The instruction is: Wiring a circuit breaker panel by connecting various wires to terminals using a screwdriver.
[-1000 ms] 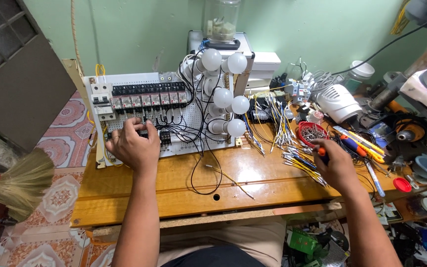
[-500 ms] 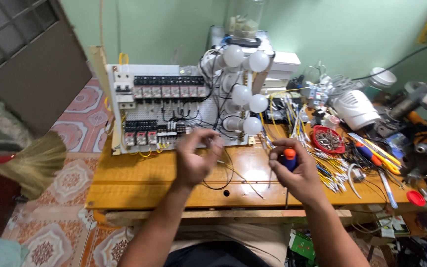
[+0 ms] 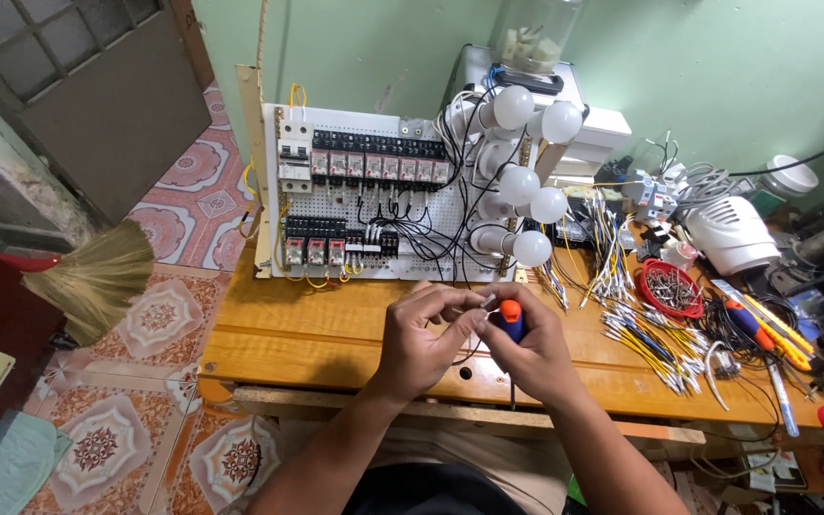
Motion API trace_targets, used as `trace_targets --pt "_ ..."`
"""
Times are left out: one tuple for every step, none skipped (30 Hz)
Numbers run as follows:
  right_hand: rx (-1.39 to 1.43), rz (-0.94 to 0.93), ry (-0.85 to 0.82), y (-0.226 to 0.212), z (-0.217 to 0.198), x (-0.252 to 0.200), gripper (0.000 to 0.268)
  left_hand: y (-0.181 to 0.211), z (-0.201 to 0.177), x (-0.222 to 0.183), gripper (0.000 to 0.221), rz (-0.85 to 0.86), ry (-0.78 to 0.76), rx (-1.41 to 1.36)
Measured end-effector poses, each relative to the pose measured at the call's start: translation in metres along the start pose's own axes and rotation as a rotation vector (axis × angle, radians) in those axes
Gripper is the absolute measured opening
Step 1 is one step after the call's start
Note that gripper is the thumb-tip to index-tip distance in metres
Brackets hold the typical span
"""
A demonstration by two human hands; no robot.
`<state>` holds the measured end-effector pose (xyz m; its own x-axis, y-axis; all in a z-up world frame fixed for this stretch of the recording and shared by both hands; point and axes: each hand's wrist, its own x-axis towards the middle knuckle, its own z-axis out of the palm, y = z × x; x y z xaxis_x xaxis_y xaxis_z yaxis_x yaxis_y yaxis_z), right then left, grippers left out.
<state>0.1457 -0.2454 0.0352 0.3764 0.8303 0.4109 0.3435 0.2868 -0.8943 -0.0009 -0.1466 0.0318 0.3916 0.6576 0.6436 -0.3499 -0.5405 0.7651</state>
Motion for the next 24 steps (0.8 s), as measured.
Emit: trace_targets --pt "-0.001 -0.002 -0.003 0.002 -0.001 -0.001 0.029 0.006 -0.005 0.002 0.01 0.001 0.004 0.0" --pt "0.092 -0.003 0.023 0.003 -0.002 -0.001 0.025 0.013 -0.011 0.005 0.008 0.037 -0.004 0.046" --pt "0.186 -0.005 0.048 0.004 -0.003 -0.001 0.021 0.019 -0.015 0.008 0.007 0.073 -0.011 0.093" --pt "0.183 -0.011 0.048 -0.005 -0.004 -0.001 0.021 0.018 -0.016 0.007 0.007 0.079 -0.009 0.09" --pt "-0.017 -0.079 0.041 -0.014 -0.004 -0.001 0.022 0.018 -0.017 0.005 0.005 0.091 -0.019 0.102" --pt "-0.218 -0.147 0.038 -0.024 -0.005 -0.001 0.023 0.017 -0.018 0.003 0.004 0.105 -0.031 0.112" --pt "-0.222 -0.153 0.041 -0.025 -0.006 0.0 0.023 0.015 -0.018 0.002 0.004 0.112 -0.031 0.109" --pt "-0.248 -0.185 0.028 -0.027 -0.007 -0.001 0.017 0.014 -0.019 0.0 0.003 0.126 -0.071 0.124" --pt "-0.275 -0.217 0.015 -0.028 -0.008 -0.002 0.01 0.013 -0.019 -0.002 0.003 0.141 -0.112 0.139" --pt "-0.278 -0.219 0.019 -0.031 -0.009 -0.002 0.01 0.013 -0.019 -0.003 0.003 0.144 -0.113 0.136" --pt "-0.296 -0.259 0.012 -0.034 -0.009 -0.002 0.009 0.014 -0.019 -0.005 0.002 0.134 -0.124 0.129" --pt "-0.312 -0.299 0.003 -0.037 -0.009 -0.002 0.009 0.015 -0.02 -0.007 0.003 0.122 -0.135 0.125" --pt "-0.312 -0.301 0.004 -0.038 -0.011 -0.004 0.009 0.013 -0.019 -0.009 0.003 0.124 -0.136 0.126" --pt "-0.391 -0.349 -0.036 -0.04 -0.012 -0.006 0.011 0.01 -0.018 -0.011 0.004 0.164 -0.149 0.133" --pt "-0.471 -0.397 -0.076 -0.041 -0.014 -0.007 0.014 0.007 -0.017 -0.013 0.009 0.205 -0.163 0.14" --pt "-0.47 -0.396 -0.073 -0.043 -0.014 -0.007 0.014 0.008 -0.017 -0.013 0.009 0.205 -0.167 0.14" --pt "-0.473 -0.421 -0.102 -0.044 -0.015 -0.006 0.012 0.008 -0.016 -0.013 0.008 0.196 -0.162 0.136" --pt "-0.477 -0.445 -0.13 -0.045 -0.016 -0.006 0.011 0.008 -0.015 -0.013 0.008 0.187 -0.158 0.131" --pt "-0.477 -0.444 -0.127 -0.047 -0.016 -0.006 0.011 0.009 -0.015 -0.014 0.008 0.186 -0.162 0.131" --pt "-0.46 -0.458 -0.147 -0.048 -0.016 -0.006 0.008 0.009 -0.014 -0.014 0.009 0.171 -0.162 0.122" --pt "-0.444 -0.473 -0.166 -0.05 -0.016 -0.006 0.005 0.01 -0.014 -0.014 0.009 0.155 -0.162 0.113" --pt "-0.444 -0.471 -0.166 -0.05 -0.016 -0.006 0.005 0.009 -0.013 -0.014 0.009 0.154 -0.163 0.112" --pt "-0.432 -0.463 -0.168 -0.051 -0.016 -0.006 0.006 0.008 -0.012 -0.015 0.008 0.163 -0.161 0.119" --pt "-0.42 -0.453 -0.171 -0.051 -0.016 -0.007 0.006 0.008 -0.012 -0.016 0.007 0.171 -0.158 0.125"
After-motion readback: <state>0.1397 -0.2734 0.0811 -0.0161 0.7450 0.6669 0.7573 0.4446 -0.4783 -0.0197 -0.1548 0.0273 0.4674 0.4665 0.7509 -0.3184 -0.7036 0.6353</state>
